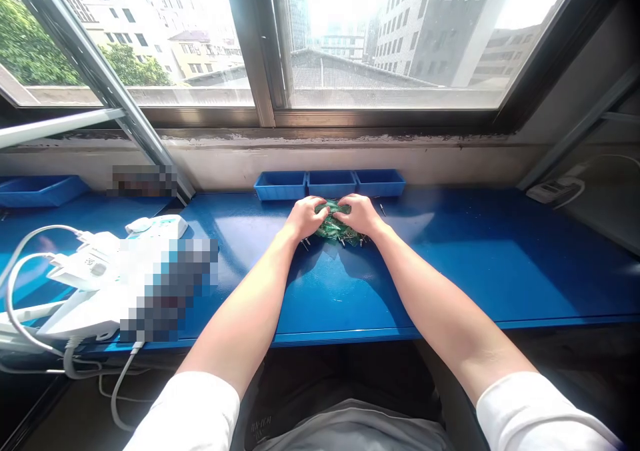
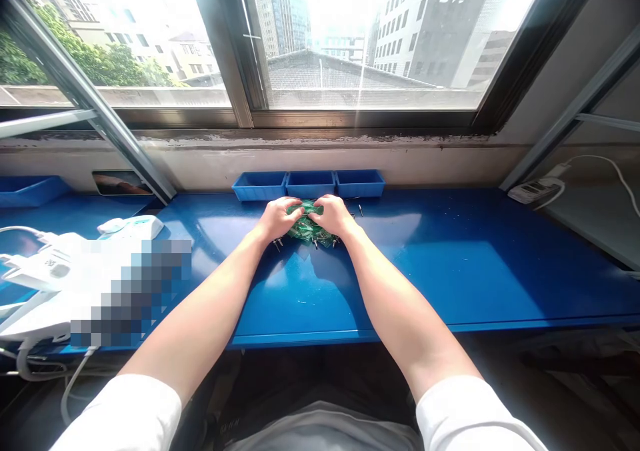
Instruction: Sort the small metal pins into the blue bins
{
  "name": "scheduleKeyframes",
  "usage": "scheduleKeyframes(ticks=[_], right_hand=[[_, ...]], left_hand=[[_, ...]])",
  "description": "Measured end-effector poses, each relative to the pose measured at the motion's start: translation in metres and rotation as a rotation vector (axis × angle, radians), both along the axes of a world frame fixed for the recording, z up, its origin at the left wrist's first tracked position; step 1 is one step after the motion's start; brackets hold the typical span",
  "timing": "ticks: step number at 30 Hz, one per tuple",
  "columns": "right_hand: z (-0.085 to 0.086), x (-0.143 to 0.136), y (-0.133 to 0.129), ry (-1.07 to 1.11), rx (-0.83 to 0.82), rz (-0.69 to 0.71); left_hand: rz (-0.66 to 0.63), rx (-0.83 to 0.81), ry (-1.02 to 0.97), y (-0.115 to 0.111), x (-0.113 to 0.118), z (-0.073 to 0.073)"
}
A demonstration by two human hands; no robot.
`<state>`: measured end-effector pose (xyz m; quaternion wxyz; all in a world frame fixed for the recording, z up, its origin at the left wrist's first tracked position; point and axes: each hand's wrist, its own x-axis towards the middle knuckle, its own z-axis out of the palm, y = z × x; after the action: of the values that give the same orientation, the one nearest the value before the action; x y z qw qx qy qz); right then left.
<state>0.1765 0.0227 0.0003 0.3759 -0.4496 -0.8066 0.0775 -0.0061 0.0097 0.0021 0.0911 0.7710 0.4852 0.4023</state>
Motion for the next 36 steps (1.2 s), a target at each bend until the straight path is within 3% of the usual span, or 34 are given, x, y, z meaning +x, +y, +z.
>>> scheduleKeyframes(ticks=[12,26,32,36], right_hand=[[0.006,-0.001,-0.005,-0.072,0.082,0.082],[0.006,-0.007,-0.007,-0.123,0.126,0.008],[0.009,-0.008,-0.009,-0.022,0.139,0.024],[0.012,-0.008,-0.01,0.146,0.146,0.008]], left_hand=[[0.001,0.025,0.023,0.001,-0.001,-0.001],[0.0,0.031,-0.06,0.003,-0.003,-0.001],[-0.007,0.039,-0.106,0.0,-0.002,0.001],[0.012,0.039,-0.246,-0.002,-0.001,0.007]])
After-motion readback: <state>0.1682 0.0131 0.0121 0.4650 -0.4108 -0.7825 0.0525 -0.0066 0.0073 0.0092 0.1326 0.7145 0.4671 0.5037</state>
